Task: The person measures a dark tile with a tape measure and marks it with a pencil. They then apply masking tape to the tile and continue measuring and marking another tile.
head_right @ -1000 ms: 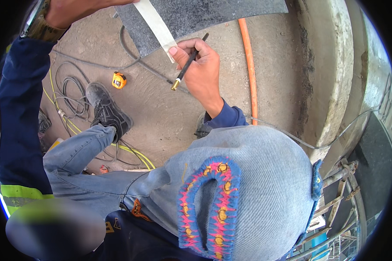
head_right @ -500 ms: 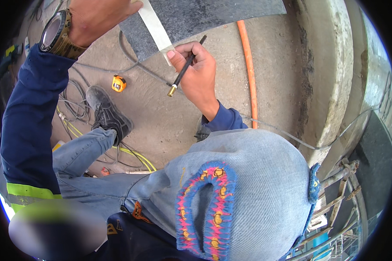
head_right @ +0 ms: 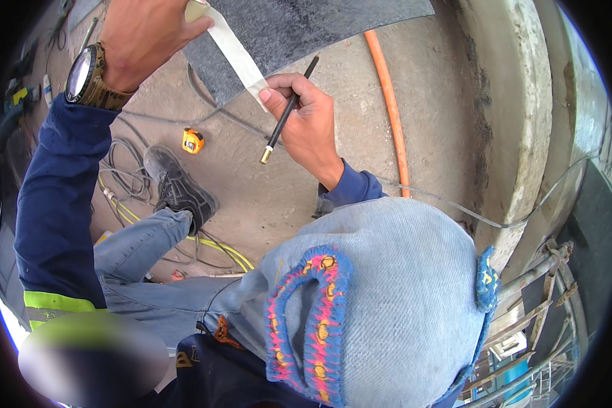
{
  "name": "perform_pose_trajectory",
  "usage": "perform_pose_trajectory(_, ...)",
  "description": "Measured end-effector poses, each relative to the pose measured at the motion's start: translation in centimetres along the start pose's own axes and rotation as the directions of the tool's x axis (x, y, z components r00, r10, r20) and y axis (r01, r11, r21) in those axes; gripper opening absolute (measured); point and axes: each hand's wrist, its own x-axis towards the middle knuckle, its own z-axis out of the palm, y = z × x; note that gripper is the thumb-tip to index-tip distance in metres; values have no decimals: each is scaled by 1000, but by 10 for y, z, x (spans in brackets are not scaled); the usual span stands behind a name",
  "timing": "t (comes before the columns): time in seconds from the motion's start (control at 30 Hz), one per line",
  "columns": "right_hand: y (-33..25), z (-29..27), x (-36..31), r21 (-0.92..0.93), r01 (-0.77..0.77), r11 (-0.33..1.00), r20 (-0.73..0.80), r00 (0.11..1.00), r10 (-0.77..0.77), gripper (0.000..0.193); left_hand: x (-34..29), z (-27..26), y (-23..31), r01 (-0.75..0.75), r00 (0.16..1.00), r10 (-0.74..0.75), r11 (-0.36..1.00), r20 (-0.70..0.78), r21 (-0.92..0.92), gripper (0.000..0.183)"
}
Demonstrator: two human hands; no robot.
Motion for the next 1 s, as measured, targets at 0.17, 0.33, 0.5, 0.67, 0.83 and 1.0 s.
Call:
perform_pose_trajectory(0.17,1,-1,-2,31,-3,1000,5,1000,3,24,4,2,2,26,999,-26,999,28,-25,19)
perform_pose_trajectory(0.33,0,0,-4,14,-23,1000,3,1000,23,19,5,0,5,50,998,-49,998,36,-29,19)
perform_pose_trajectory(0.5,-2,-1,-3,68,-41,997,12,999,40,20,5,5,7,63,997,-62,998,39,-28,20)
perform_pose_trajectory(0.67,0,-2,0,64,-60,996,9,998,60,20,4,4,6,81,996,-79,995,34,-62,20)
perform_pose_trajectory(0.83,5,-2,1,132,-32,991,-1,999,33,20,7,4,8,78,996,-76,997,50,-27,21)
perform_pose_trajectory(1.0,8,-3,7,82,-59,995,3,998,59,21,8,6,9,71,996,-70,997,50,-20,19)
